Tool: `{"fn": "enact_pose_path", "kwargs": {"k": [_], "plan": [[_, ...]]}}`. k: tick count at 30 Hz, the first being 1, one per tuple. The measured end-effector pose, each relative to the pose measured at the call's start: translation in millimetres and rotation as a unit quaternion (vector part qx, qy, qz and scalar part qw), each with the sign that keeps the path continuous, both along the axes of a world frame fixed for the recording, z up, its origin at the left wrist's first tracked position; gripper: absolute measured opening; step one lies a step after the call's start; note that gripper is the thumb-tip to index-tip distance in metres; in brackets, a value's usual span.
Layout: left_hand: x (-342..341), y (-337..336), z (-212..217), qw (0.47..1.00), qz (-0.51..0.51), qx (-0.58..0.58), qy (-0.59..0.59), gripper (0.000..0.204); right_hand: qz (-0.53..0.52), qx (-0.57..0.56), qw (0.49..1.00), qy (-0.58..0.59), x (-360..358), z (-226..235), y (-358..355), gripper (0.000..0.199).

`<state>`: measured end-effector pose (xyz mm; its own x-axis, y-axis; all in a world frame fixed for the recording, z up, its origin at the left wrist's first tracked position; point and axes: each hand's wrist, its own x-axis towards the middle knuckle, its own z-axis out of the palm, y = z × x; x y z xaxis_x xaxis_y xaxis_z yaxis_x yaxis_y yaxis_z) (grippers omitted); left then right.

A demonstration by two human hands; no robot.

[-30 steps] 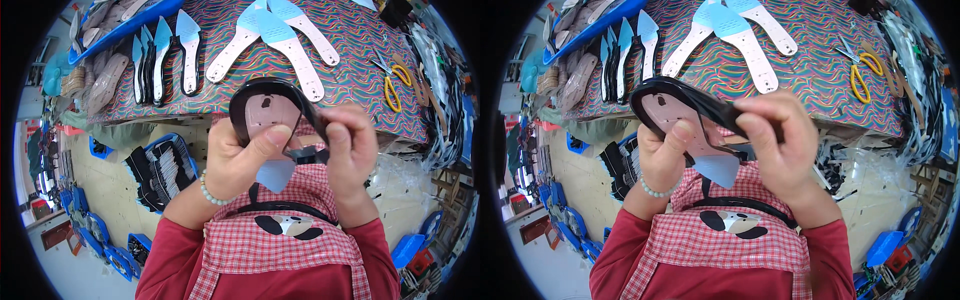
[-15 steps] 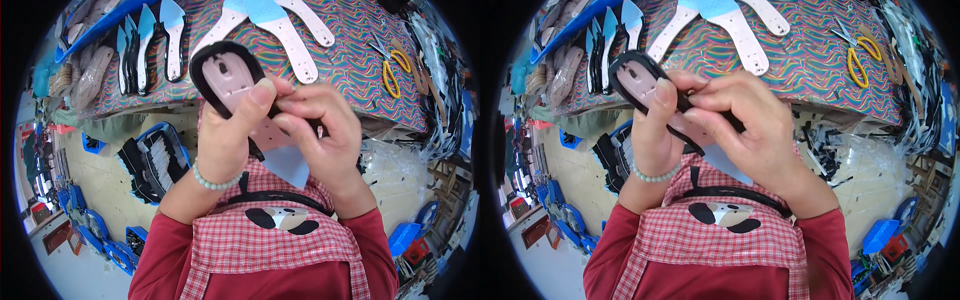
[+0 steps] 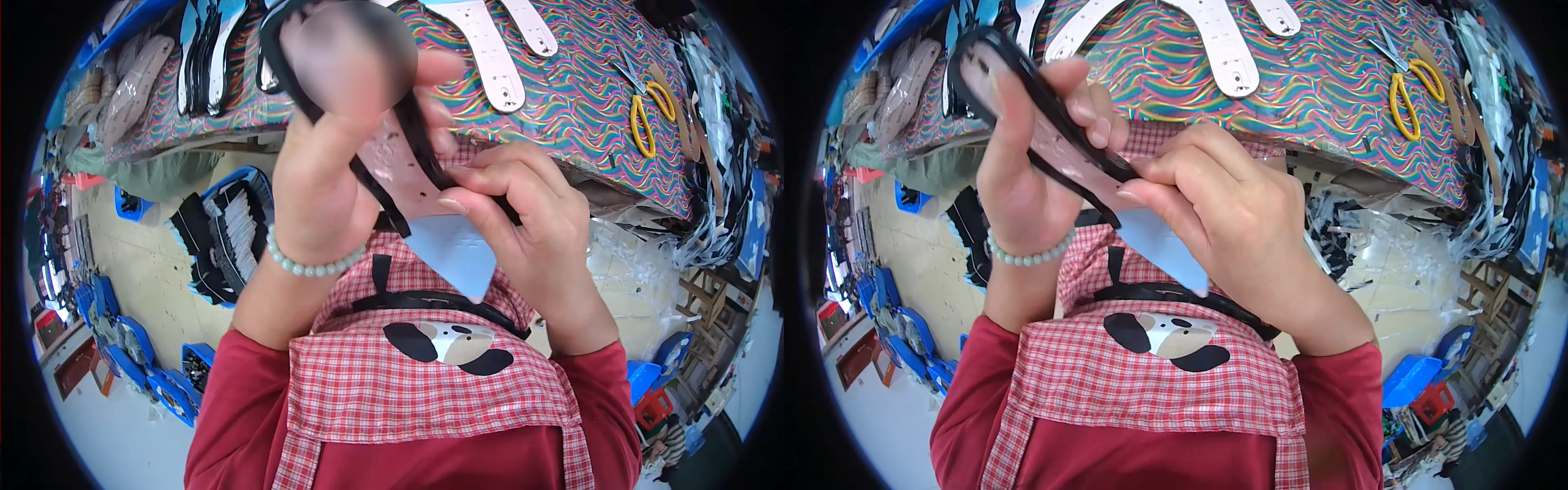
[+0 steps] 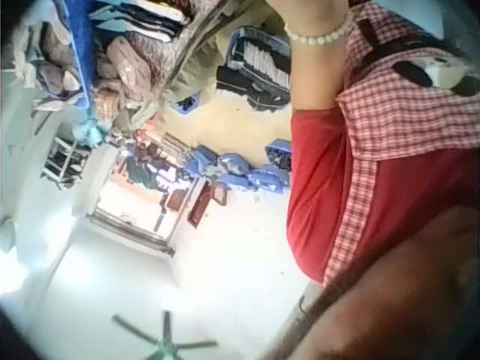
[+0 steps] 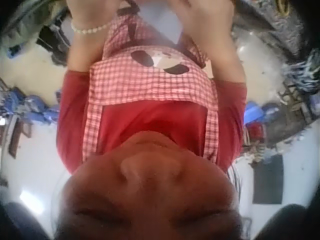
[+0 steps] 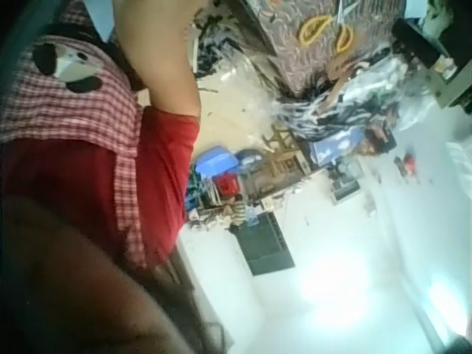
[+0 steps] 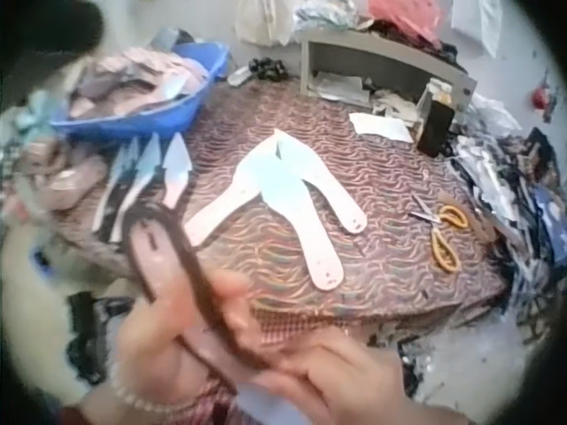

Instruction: The person assembles shoe components by attaching black rubber strips to the edges of light blue and pink shoe insoles. They pick up each insole, align the rubber strip along the perimeter, press it into place, and then trim the excess with yellow-handled scissors. The process is repeated for multiple insoles, with finished pieces placed on the table.

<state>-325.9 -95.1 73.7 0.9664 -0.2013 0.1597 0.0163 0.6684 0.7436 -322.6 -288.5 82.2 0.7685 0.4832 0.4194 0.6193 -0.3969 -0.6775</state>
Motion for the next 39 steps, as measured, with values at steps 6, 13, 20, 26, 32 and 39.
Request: {"fn": "enact_pose_path", "kwargs": {"k": [6,13,20,26,32,39], "plan": [[11.4,-23.9,27.0,0.981,0.063,0.165,0.075,0.044,-0.003,-0.066,0.998,0.026,8.4,4.1,-9.2,0.019],[-14.0,-24.1,-2.2,0.981,0.054,0.14,0.125,0.034,0.003,0.187,0.94,0.286,5.7,-18.7,-6.3,0.018],[-11.4,-24.3,6.2,0.959,0.133,0.228,0.108,0.027,-0.034,0.077,0.942,0.326,-18.1,-28.8,-10.3,0.027],[-11.9,-20.7,-1.3,0.962,0.07,0.251,0.087,0.021,0.086,0.049,0.938,0.333,10.8,-32.3,-7.4,0.032],[-3.4,9.6,-8.3,0.984,-0.07,0.162,0.024,0.049,0.138,0.097,0.929,0.331,5.1,-13.4,-2.4,0.024],[11.3,42.6,-11.7,0.919,-0.23,0.283,0.149,0.04,0.105,-0.018,0.98,0.165,-11.0,-61.4,-6.6,0.036]]}}
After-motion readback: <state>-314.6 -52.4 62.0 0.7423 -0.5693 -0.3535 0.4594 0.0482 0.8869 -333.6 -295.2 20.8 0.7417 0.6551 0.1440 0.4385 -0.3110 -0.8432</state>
